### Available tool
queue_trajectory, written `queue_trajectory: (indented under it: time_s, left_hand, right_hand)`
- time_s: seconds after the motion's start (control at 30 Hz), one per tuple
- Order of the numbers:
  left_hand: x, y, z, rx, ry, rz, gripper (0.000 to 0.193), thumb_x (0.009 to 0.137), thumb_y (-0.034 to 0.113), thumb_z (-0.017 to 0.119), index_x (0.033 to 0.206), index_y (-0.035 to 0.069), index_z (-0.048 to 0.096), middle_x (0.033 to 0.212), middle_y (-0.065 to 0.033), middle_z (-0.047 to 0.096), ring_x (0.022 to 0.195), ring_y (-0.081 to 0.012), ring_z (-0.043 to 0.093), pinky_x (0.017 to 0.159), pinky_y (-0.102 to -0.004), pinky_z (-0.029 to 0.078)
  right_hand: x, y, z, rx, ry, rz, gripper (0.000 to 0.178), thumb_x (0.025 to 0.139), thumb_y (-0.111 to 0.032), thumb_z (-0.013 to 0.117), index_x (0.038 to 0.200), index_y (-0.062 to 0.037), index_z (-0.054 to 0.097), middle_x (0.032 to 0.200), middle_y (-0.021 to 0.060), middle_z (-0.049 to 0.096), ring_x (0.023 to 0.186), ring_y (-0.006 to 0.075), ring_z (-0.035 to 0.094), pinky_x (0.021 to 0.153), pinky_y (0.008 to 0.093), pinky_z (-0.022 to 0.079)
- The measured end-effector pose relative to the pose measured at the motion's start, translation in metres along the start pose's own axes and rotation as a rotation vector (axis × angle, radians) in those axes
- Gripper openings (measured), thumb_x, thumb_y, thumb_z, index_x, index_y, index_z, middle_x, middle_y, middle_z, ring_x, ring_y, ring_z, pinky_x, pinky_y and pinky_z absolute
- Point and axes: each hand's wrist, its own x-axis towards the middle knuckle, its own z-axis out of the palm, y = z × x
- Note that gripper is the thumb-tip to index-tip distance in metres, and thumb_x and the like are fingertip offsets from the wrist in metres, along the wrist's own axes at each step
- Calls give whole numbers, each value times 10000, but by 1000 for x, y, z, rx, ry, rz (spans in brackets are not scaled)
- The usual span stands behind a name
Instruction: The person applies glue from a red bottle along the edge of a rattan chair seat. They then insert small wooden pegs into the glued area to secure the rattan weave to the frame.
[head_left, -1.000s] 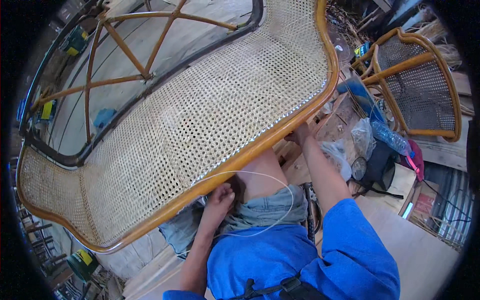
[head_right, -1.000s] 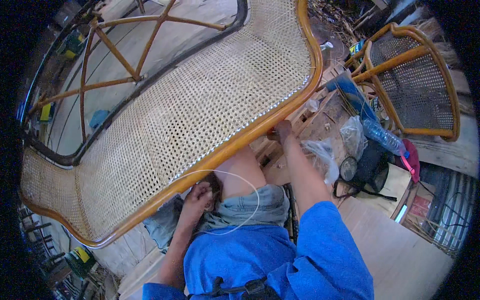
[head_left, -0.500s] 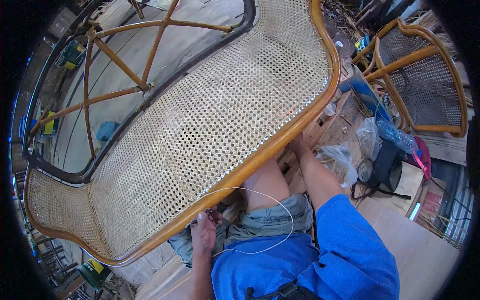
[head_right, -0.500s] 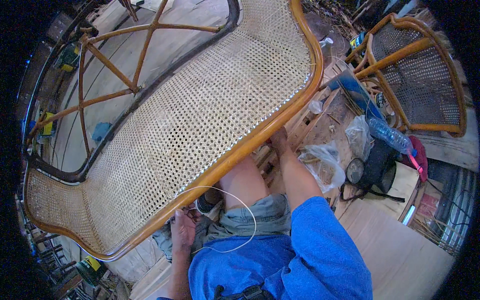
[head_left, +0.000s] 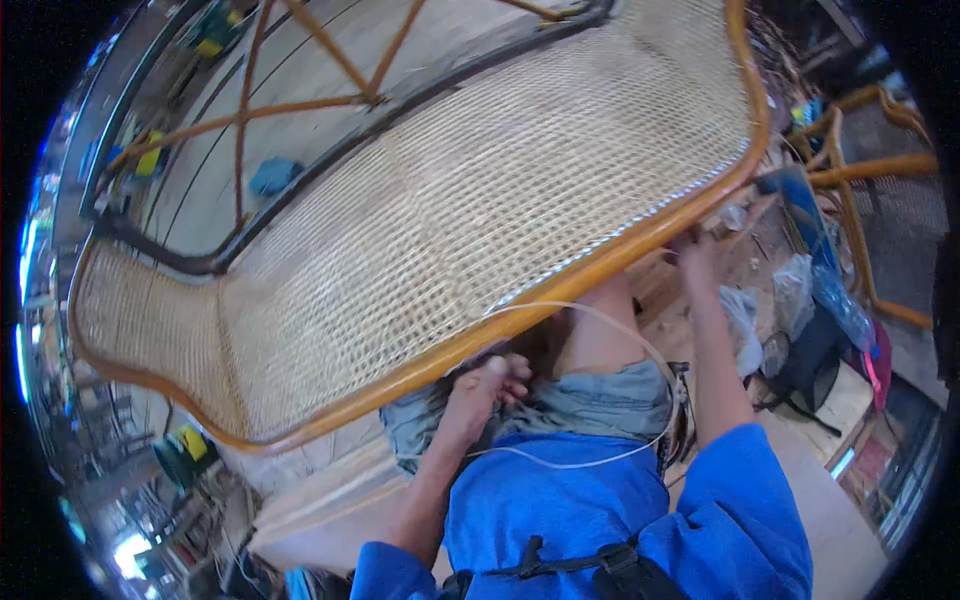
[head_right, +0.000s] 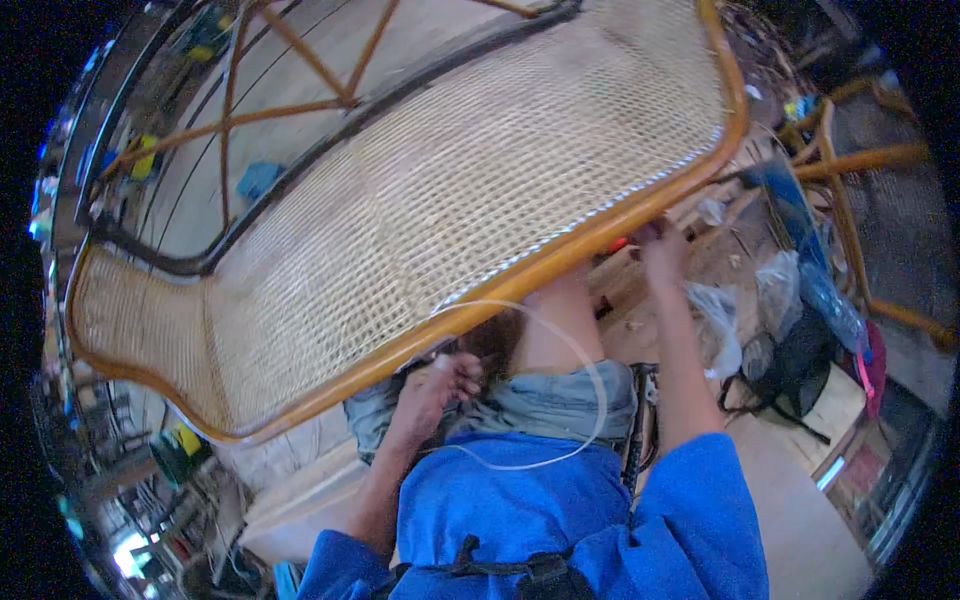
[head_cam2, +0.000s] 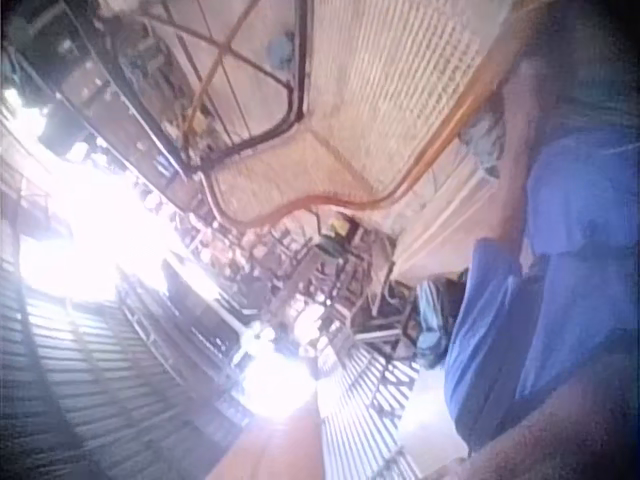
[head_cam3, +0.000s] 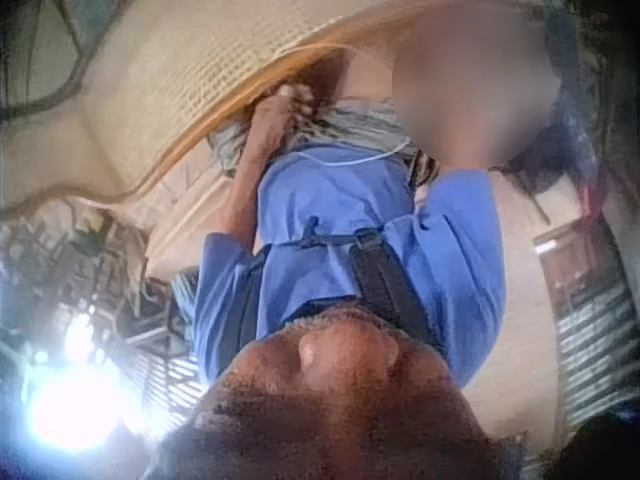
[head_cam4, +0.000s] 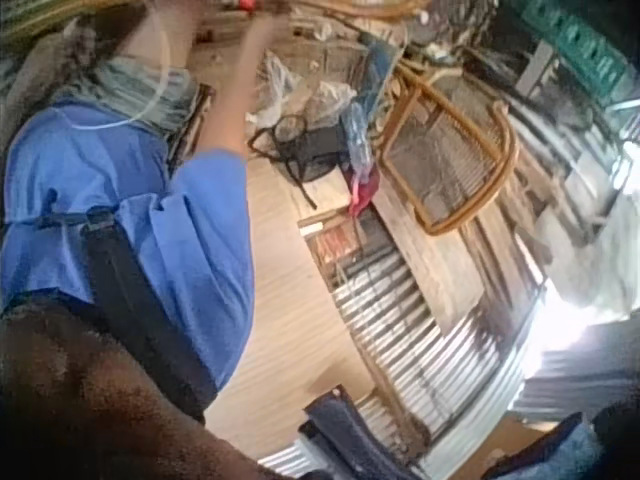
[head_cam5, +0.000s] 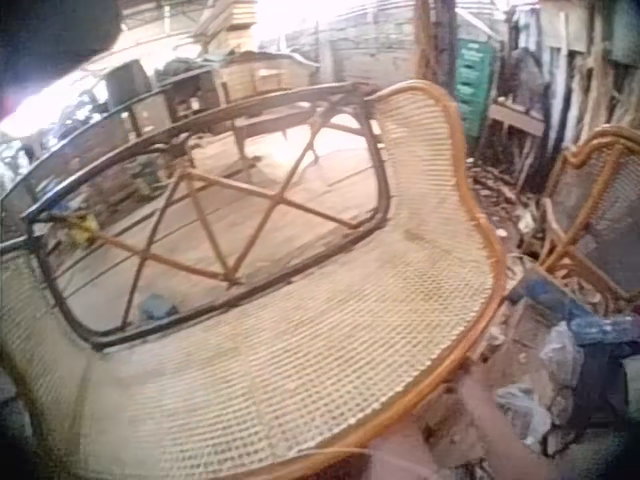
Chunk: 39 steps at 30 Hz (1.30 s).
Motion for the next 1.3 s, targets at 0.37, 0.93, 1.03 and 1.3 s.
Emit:
queue_trajectory:
  time_s: [0.37,0.93,1.03,1.3]
  left_hand:
    - [-88,14,21,903,-342,623,295,837,317,555,871,26,578,865,-148,588,854,-325,556,748,-400,430]
    - [-296,-55,-217,1212,1411,329,111,790,77,548,878,28,595,892,-151,614,880,-331,575,787,-381,464]
    - [-372,-82,-253,1510,1630,234,117,804,105,525,871,30,586,940,-161,592,897,-344,562,807,-392,454]
    - [-506,-1,-305,1876,1184,-1023,215,784,188,520,842,8,622,861,-209,618,860,-314,598,723,-393,467]
  right_hand:
    - [-225,-157,24,-54,-793,-781,414,810,-322,624,1060,-2,543,956,120,606,897,226,583,795,337,455]
    - [-220,-173,34,-487,-1158,-869,152,857,-168,563,861,-23,609,644,56,557,517,128,496,478,267,408]
    - [-198,-172,23,-398,-933,-862,218,881,-196,535,830,7,593,606,-7,471,525,57,421,462,210,338]
    - [-93,-164,1,-150,-193,-967,264,935,-263,470,944,-30,594,695,-2,486,633,87,453,600,240,393]
